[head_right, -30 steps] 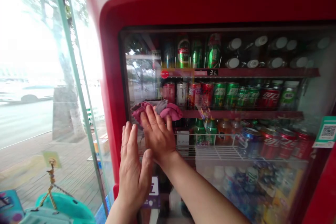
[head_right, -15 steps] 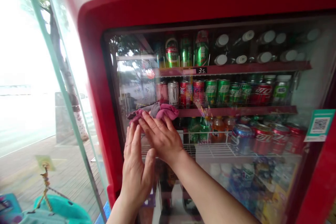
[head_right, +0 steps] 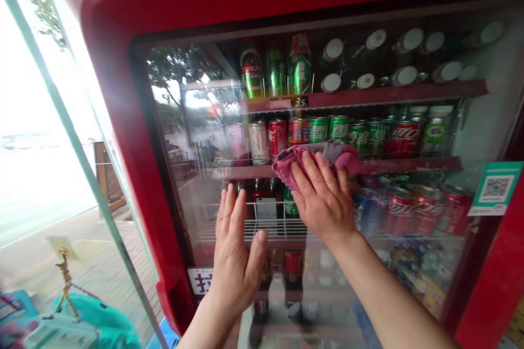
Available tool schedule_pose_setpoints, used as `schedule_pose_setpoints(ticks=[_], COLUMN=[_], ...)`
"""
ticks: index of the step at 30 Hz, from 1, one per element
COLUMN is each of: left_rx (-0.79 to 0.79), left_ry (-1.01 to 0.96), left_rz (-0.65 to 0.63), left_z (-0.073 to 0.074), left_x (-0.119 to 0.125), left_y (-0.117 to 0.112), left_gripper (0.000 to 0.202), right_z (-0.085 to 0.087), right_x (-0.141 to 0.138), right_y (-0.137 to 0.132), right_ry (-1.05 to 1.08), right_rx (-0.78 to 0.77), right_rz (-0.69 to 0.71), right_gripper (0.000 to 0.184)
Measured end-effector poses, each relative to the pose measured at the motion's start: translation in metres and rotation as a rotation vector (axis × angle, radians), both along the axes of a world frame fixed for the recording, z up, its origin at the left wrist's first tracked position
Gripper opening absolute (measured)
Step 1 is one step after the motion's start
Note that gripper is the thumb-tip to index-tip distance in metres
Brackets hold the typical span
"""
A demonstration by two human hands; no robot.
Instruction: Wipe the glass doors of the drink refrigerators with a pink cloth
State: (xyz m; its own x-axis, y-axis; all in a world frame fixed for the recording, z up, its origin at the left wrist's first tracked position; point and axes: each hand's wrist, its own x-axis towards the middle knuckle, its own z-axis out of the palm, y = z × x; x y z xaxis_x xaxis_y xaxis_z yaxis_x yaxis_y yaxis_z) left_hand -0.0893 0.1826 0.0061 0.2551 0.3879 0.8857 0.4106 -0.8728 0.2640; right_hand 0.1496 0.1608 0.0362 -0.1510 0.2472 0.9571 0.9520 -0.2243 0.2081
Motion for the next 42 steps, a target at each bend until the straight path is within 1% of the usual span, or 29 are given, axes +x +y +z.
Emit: schedule_pose_setpoints(ticks=[2,4,7,10,13,16,19,22,25,29,33,35,37,39,42], left_rx=[-0.003,-0.006,0.005,0.014,0.012,0.007,0.017,0.035,0.076,0.148,0.178,0.177,0.175,0.166,0.154], left_ry=[0.007,0.012,0.014,0.006,-0.01,-0.032,-0.053,-0.065,-0.082,-0.131,-0.165,-0.173,-0.177,-0.181,-0.172], left_rz=[0.002,0.008,0.016,0.015,0.013,0.019,0.035,0.068,0.111,0.139,0.151,0.165,0.175,0.177,0.17], left_z=[-0.001,-0.002,-0.001,0.002,0.005,0.006,0.005,0.005,0.009,0.023,0.038,0.042,0.045,0.045,0.042], left_x=[0.003,0.005,0.005,0.002,-0.004,-0.012,-0.023,-0.038,-0.053,-0.069,-0.079,-0.082,-0.083,-0.08,-0.073], left_y=[-0.001,-0.002,-0.003,-0.002,0.0,0.004,0.009,0.017,0.031,0.051,0.061,0.063,0.063,0.063,0.059], left_gripper=[0.081,0.08,0.079,0.078,0.077,0.078,0.079,0.08,0.08,0.079,0.08,0.08,0.081,0.081,0.081], right_z=[-0.001,-0.003,-0.005,-0.008,-0.007,-0.003,0.004,0.014,0.03,0.06,0.092,0.104,0.113,0.117,0.116], right_x=[0.019,0.03,0.028,0.01,-0.015,-0.045,-0.081,-0.115,-0.144,-0.175,-0.198,-0.202,-0.198,-0.188,-0.165], right_y=[-0.006,-0.009,-0.006,0.003,0.011,0.02,0.031,0.048,0.068,0.092,0.101,0.1,0.097,0.092,0.083], right_ry=[0.042,0.07,0.133,0.233,0.258,0.226,0.192,0.093,-0.041,-0.208,-0.361,-0.424,-0.479,-0.507,-0.494], right_rx=[0.06,0.119,0.179,0.218,0.219,0.161,0.05,-0.054,-0.108,-0.141,-0.206,-0.21,-0.213,-0.22,-0.201], right_rz=[-0.02,-0.024,-0.023,-0.013,0.025,0.075,0.119,0.185,0.264,0.326,0.298,0.271,0.253,0.254,0.277], right_gripper=[0.069,0.076,0.077,0.074,0.075,0.075,0.073,0.064,0.057,0.057,0.053,0.051,0.051,0.051,0.052])
